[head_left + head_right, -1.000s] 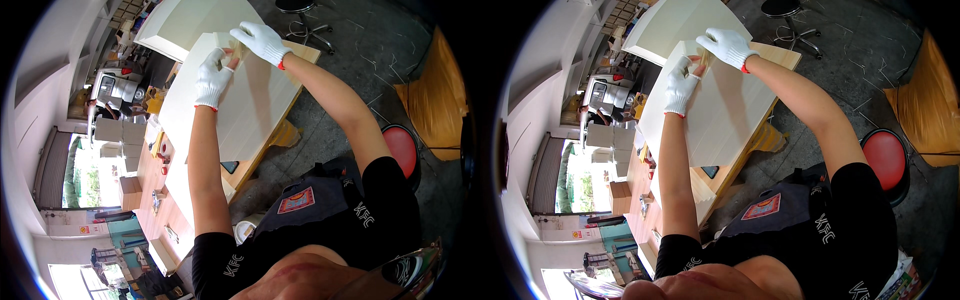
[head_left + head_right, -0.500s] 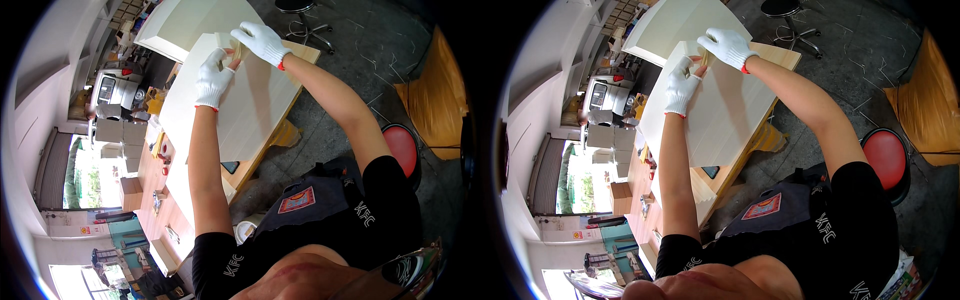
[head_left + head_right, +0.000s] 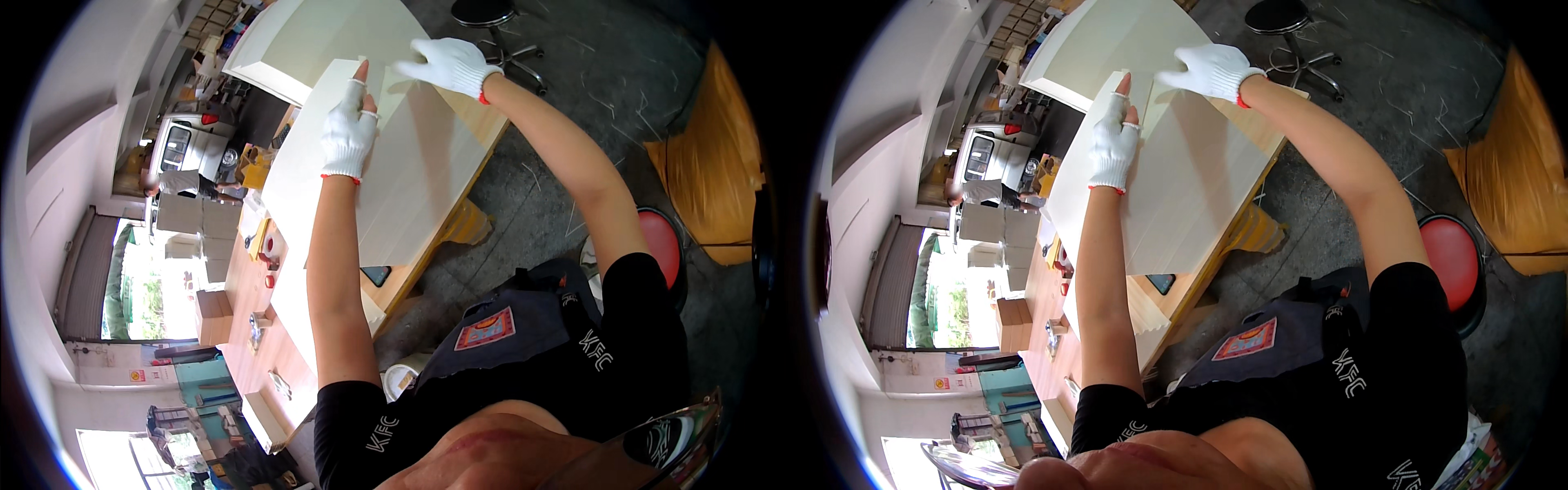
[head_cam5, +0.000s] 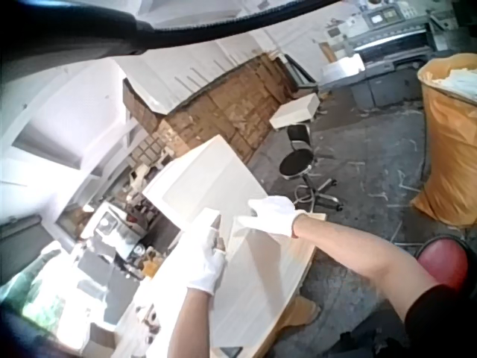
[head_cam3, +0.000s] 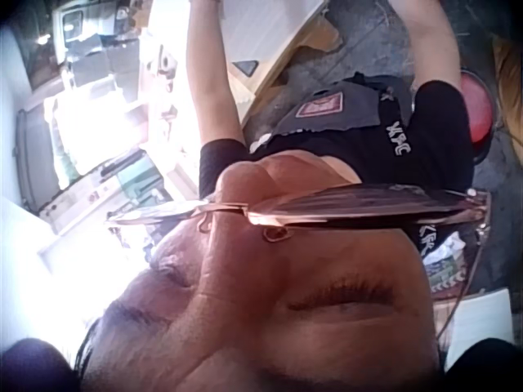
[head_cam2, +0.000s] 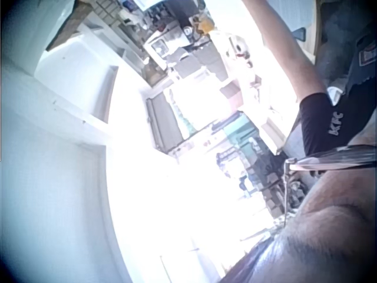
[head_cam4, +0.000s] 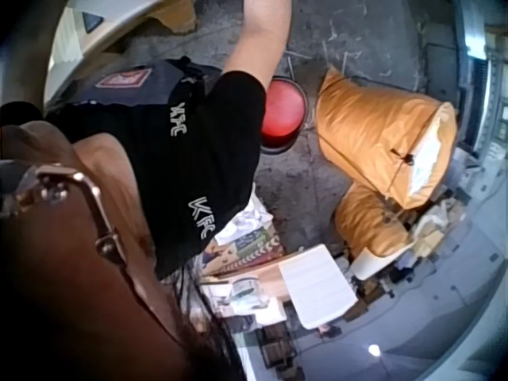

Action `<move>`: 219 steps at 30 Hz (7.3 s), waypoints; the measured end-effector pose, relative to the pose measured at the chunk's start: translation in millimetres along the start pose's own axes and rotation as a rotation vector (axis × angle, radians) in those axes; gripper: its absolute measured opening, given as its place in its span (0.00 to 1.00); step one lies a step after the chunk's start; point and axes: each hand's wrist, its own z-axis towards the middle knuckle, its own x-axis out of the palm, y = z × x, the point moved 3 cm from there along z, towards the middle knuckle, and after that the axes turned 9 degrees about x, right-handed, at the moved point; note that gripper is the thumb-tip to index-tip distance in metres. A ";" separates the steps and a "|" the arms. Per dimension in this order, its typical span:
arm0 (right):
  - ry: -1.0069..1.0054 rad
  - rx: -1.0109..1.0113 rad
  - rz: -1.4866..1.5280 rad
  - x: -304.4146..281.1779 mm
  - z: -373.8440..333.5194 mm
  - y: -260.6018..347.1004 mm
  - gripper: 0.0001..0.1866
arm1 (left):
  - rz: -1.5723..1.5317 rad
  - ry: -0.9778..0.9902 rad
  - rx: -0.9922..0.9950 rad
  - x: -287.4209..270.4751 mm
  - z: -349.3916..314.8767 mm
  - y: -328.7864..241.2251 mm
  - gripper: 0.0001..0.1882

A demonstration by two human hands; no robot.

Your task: The person stacks white paper sheets or flat boxes on a table, turning them over and aligning them one by one.

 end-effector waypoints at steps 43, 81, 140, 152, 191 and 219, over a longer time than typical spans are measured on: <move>-0.255 -0.074 0.467 32.3 1.9 9.9 0.27 | -0.175 0.138 -0.179 2.4 4.6 -1.5 0.16; -0.173 -0.002 0.463 30.9 -0.7 13.4 0.26 | -0.033 0.020 0.044 2.9 5.7 3.3 0.14; -0.096 -0.032 0.445 30.6 0.1 12.8 0.24 | -0.051 0.101 0.000 -0.1 4.7 3.0 0.14; -0.201 -0.054 0.496 29.3 -5.6 8.9 0.24 | -0.057 0.110 -0.069 5.2 7.1 0.9 0.22; -0.196 -0.023 0.451 36.8 -3.1 8.4 0.24 | -0.015 0.121 -0.075 5.8 7.1 5.8 0.18; -0.210 0.013 0.496 35.6 -5.3 8.5 0.21 | -0.038 0.119 -0.041 10.5 7.1 16.6 0.20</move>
